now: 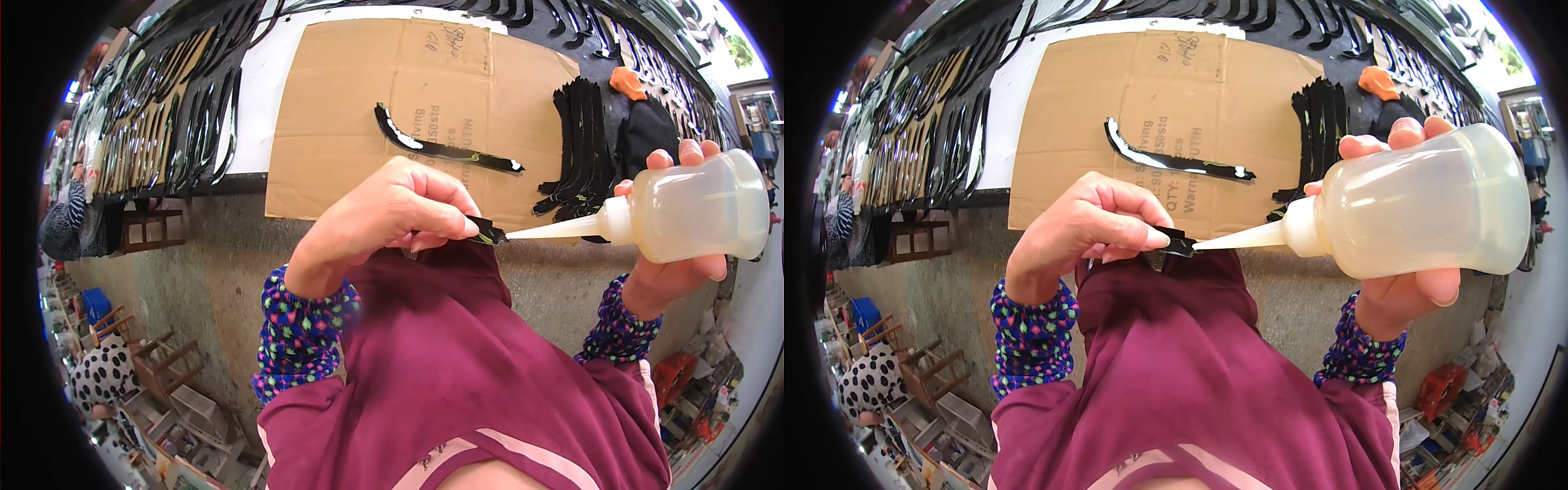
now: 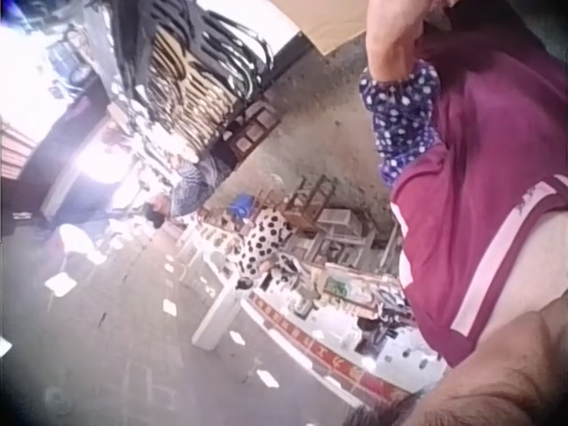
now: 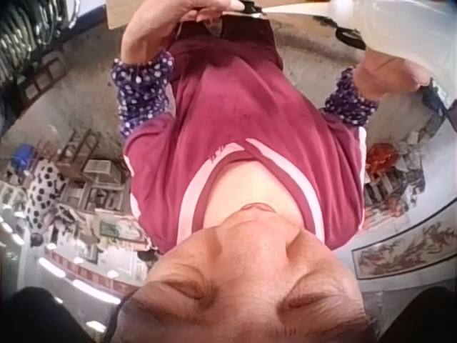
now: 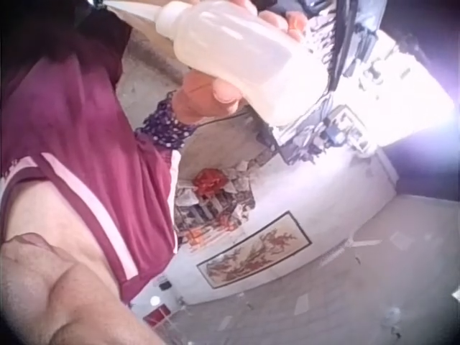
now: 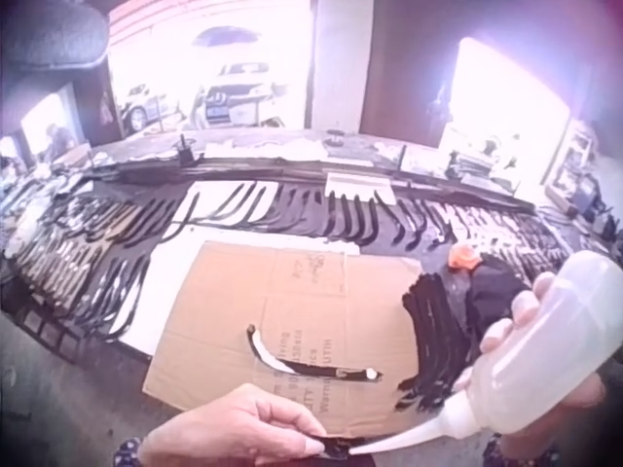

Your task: Applying glue to black curved shoe components using a squeeze bottle.

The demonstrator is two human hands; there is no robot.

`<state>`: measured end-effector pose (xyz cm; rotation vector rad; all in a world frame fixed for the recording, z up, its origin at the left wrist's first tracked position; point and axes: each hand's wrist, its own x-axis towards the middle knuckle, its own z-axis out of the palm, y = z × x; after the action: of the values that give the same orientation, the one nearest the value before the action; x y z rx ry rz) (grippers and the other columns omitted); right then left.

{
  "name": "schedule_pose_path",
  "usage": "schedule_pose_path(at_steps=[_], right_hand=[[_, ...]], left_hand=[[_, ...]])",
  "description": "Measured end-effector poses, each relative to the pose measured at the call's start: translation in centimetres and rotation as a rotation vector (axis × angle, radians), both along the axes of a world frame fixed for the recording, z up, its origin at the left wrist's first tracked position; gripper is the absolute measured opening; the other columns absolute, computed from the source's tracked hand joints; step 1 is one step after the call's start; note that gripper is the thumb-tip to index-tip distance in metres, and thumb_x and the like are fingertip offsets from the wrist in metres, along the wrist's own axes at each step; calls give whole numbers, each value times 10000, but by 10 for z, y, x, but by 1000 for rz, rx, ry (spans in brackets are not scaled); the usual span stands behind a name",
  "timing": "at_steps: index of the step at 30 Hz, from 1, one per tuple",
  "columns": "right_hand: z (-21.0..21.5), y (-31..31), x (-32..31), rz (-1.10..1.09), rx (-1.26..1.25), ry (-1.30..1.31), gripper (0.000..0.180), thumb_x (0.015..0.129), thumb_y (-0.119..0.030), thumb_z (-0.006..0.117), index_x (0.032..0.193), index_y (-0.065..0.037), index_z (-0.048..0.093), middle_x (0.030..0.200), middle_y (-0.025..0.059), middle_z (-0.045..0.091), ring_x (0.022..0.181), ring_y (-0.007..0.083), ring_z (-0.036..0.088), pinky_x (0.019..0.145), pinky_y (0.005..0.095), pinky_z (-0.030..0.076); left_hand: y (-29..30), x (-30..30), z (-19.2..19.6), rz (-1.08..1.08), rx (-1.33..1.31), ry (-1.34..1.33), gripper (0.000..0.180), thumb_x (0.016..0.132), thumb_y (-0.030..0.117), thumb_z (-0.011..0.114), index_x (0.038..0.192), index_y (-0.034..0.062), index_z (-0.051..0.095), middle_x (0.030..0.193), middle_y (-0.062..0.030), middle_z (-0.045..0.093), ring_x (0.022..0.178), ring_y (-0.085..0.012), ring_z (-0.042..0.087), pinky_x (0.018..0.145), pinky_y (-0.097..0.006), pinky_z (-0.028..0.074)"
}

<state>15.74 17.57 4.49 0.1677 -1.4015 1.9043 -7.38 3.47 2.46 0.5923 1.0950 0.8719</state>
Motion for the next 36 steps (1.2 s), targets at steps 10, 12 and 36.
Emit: schedule_pose_path(at_steps=[10, 12, 36], right_hand=[[-2, 1, -5, 41, -31, -11, 1001, 542, -384, 814, 1285, -51, 232, 1201, 78, 348, 1157, 304, 367, 833, 530, 424], [-3, 2, -7, 87, -27, 12, 984, 554, -379, 811, 1281, -53, 233, 1195, 77, 349, 1160, 303, 363, 848, 525, 417], [-44, 14, 7, -220, -816, 113, 696, 769, -171, 644, 1325, -52, 243, 1379, 184, 222, 1304, 345, 127, 1030, 597, 112]], left_hand=[[-5, -1, -1, -9, 32, 31, 137, 722, 55, 625, 830, -28, 614, 574, 21, 512, 456, -10, 393, 406, -155, 259], [-6, -1, 1, 8, 21, 13, 141, 719, 48, 626, 837, -29, 614, 582, 19, 518, 464, -9, 401, 411, -154, 266], [2, 4, 0, 14, 26, 15, 131, 799, 151, 600, 802, 20, 598, 568, 44, 475, 461, -11, 385, 407, -160, 258]])
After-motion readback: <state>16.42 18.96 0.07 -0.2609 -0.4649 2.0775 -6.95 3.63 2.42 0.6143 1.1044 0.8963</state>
